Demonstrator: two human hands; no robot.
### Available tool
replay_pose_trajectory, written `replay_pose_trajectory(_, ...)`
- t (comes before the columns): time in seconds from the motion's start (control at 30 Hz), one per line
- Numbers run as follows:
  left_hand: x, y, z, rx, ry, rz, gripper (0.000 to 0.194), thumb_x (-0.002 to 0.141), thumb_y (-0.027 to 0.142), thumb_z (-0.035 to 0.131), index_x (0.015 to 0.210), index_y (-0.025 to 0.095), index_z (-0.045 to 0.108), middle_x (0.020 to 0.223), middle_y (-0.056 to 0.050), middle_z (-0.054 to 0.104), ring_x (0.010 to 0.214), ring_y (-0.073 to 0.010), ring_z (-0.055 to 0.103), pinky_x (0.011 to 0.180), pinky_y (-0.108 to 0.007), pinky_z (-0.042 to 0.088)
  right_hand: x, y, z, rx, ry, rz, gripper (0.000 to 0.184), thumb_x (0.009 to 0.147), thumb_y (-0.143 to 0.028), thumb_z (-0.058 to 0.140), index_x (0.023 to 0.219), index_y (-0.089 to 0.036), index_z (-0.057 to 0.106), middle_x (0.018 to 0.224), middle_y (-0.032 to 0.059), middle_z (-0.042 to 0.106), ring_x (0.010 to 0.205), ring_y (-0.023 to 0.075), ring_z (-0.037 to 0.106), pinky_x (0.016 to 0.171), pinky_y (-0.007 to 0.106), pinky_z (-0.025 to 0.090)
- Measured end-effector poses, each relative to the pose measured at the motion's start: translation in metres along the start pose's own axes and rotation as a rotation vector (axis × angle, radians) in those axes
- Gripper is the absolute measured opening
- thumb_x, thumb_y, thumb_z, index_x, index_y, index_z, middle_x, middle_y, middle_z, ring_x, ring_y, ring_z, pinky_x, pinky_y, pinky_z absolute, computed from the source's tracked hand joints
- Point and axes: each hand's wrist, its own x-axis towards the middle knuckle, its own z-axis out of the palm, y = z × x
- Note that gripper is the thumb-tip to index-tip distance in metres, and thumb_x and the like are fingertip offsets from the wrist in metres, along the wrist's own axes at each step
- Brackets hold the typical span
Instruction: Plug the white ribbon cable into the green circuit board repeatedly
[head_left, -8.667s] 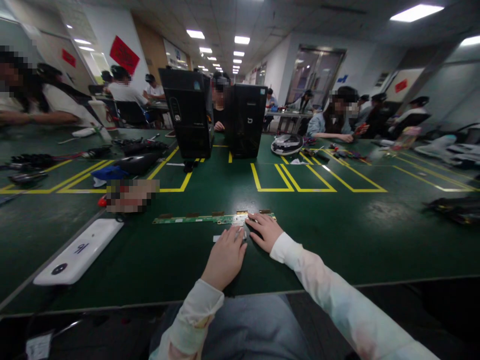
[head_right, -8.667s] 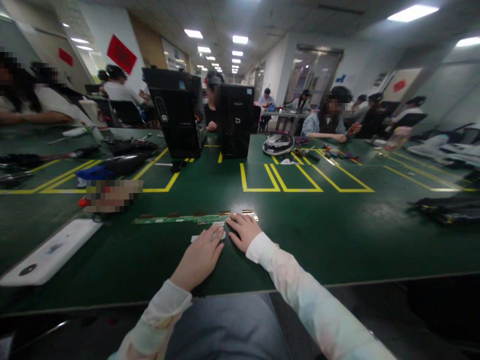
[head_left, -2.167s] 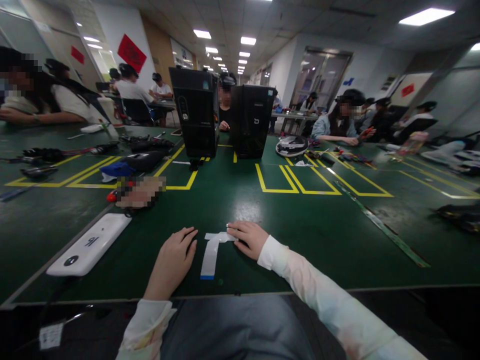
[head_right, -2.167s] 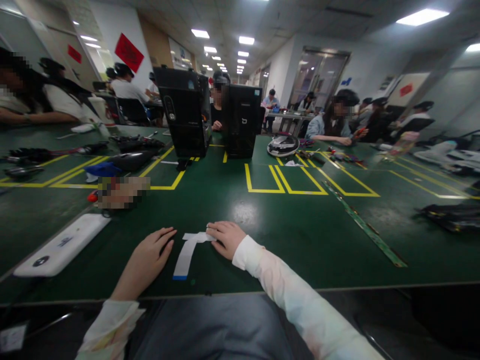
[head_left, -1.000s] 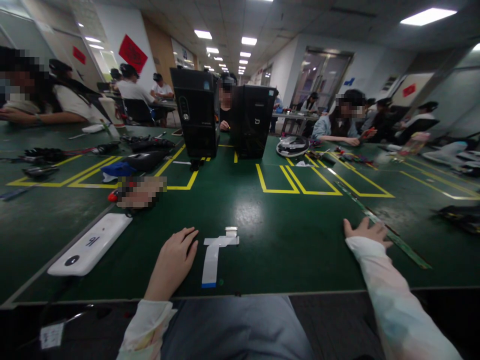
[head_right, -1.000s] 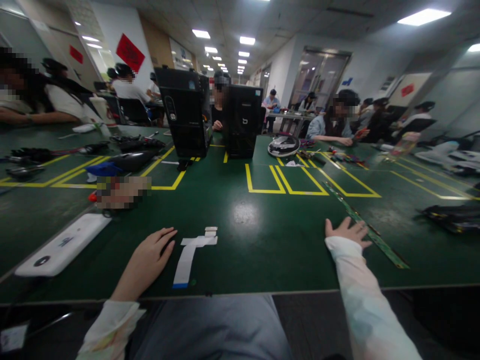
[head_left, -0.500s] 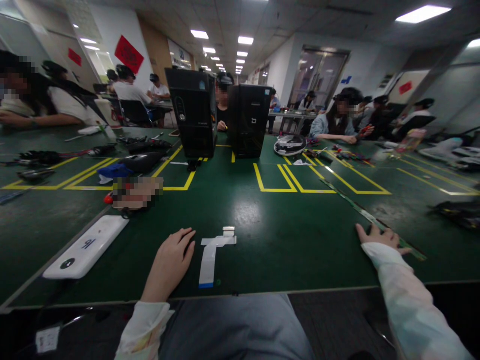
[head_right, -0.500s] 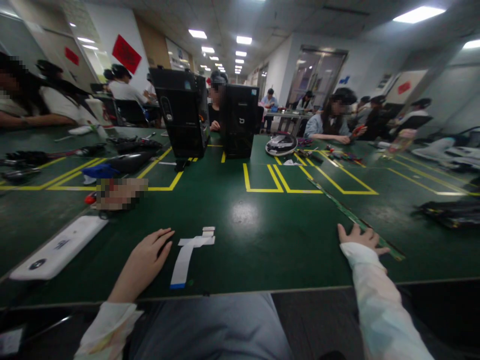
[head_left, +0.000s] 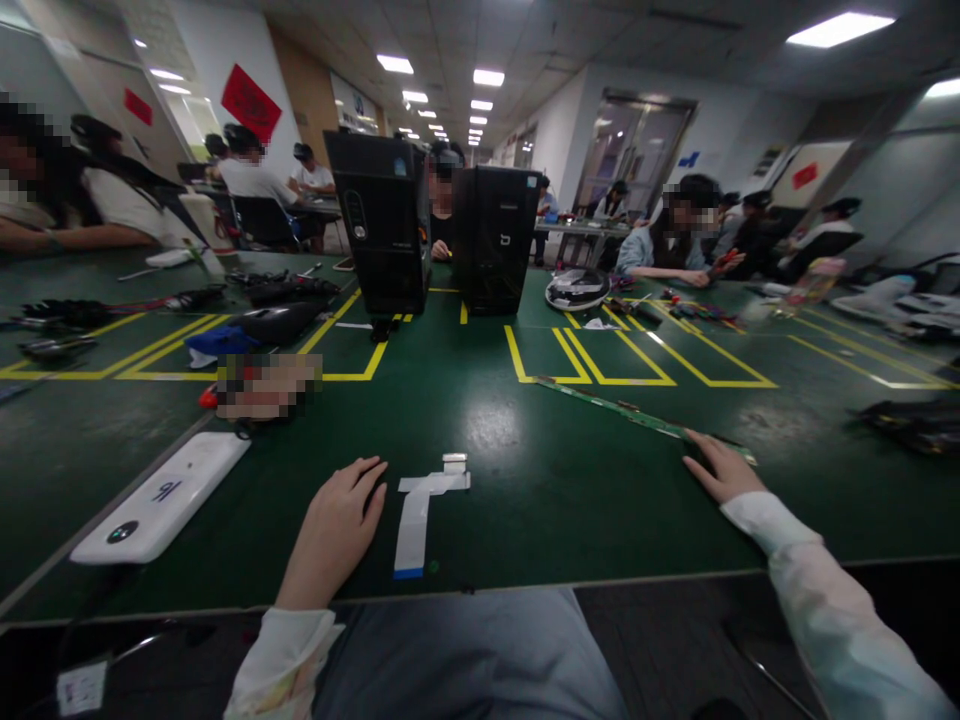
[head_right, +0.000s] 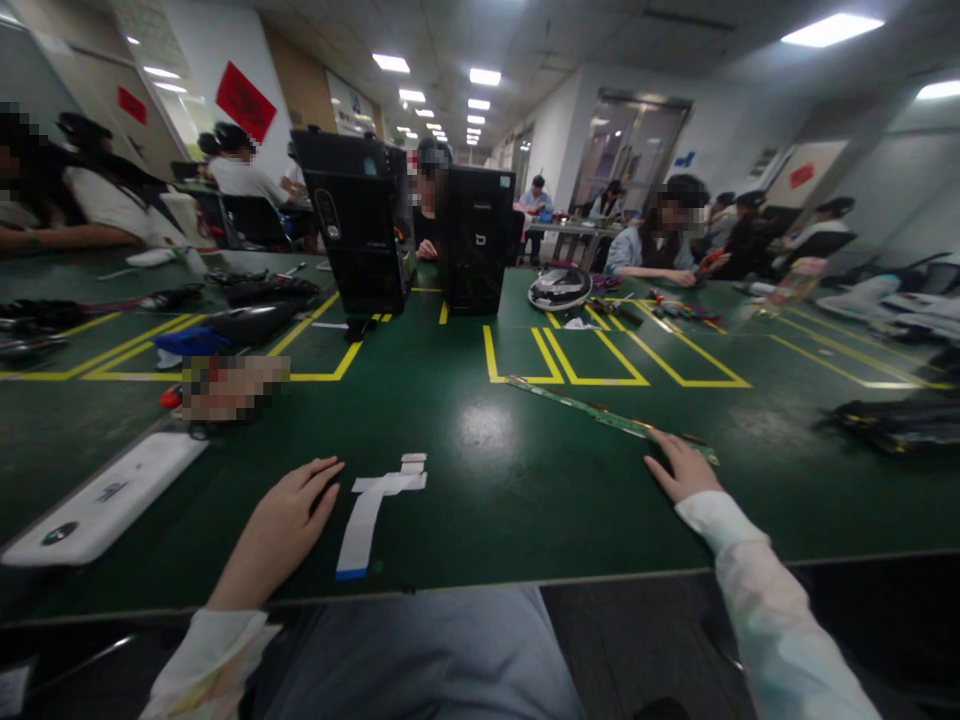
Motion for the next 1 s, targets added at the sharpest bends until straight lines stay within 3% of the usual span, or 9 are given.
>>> replay_pose_trajectory(0.17, -0.001, -0.002, 0.002, -0.005, -0.009, -0.002, 0.044, 0.094, 0.037, 0.037, 0.123, 0.012, 0.060, 0.126, -0.015, 0.060, 0.118, -0.0286, 0.054, 0.100, -0.047, 0.044, 0.012, -0.034, -0.001, 0.142, -0.006, -0.211, 0.053, 0.090, -0.042, 0.035, 0.134, -0.016, 0.048, 0.128, 0.0157, 0.057, 0.121, 0.0279, 0.052, 0.100, 0.047, 0.043)
replay_pose_trajectory(0.4, -0.001, -0.002, 0.002, -0.009, 0.001, 0.002, 0.043, 0.094, 0.035, 0.037, 0.122, 0.012, 0.060, 0.126, -0.014, 0.060, 0.118, -0.0280, 0.054, 0.102, -0.046, 0.043, 0.039, -0.130, -0.017, 0.207, -0.001, -0.391, 0.049, 0.093, -0.042, 0.037, 0.130, -0.014, 0.052, 0.125, 0.0161, 0.059, 0.115, 0.0302, 0.054, 0.100, 0.055, 0.040)
replay_pose_trajectory(0.63, -0.001, 0.000, 0.001, -0.001, 0.006, 0.006, 0.043, 0.094, 0.035, 0.037, 0.122, 0.012, 0.060, 0.126, -0.015, 0.060, 0.118, -0.0283, 0.054, 0.102, -0.046, 0.043, 0.059, -0.218, -0.023, 0.336, -0.014, -0.529, 0.046, 0.092, -0.038, 0.044, 0.128, -0.012, 0.053, 0.123, 0.0166, 0.058, 0.112, 0.0280, 0.053, 0.096, 0.046, 0.044)
replay_pose_trajectory(0.83, 0.000, 0.002, -0.001, -0.013, 0.019, 0.004, 0.043, 0.094, 0.036, 0.036, 0.121, 0.012, 0.061, 0.124, -0.015, 0.061, 0.117, -0.0282, 0.055, 0.101, -0.047, 0.044, 0.063, -0.268, -0.019, 0.413, -0.017, -0.578, 0.047, 0.093, -0.040, 0.042, 0.130, -0.014, 0.052, 0.122, 0.0153, 0.057, 0.112, 0.0276, 0.051, 0.097, 0.046, 0.042)
replay_pose_trajectory(1.0, 0.000, 0.002, -0.002, -0.022, 0.029, 0.001, 0.041, 0.093, 0.035, 0.038, 0.120, 0.014, 0.061, 0.124, -0.014, 0.062, 0.117, -0.0288, 0.055, 0.101, -0.048, 0.044, 0.065, -0.294, -0.014, 0.483, -0.024, -0.645, 0.049, 0.094, -0.044, 0.040, 0.131, -0.014, 0.050, 0.123, 0.0156, 0.055, 0.111, 0.0275, 0.050, 0.096, 0.045, 0.042)
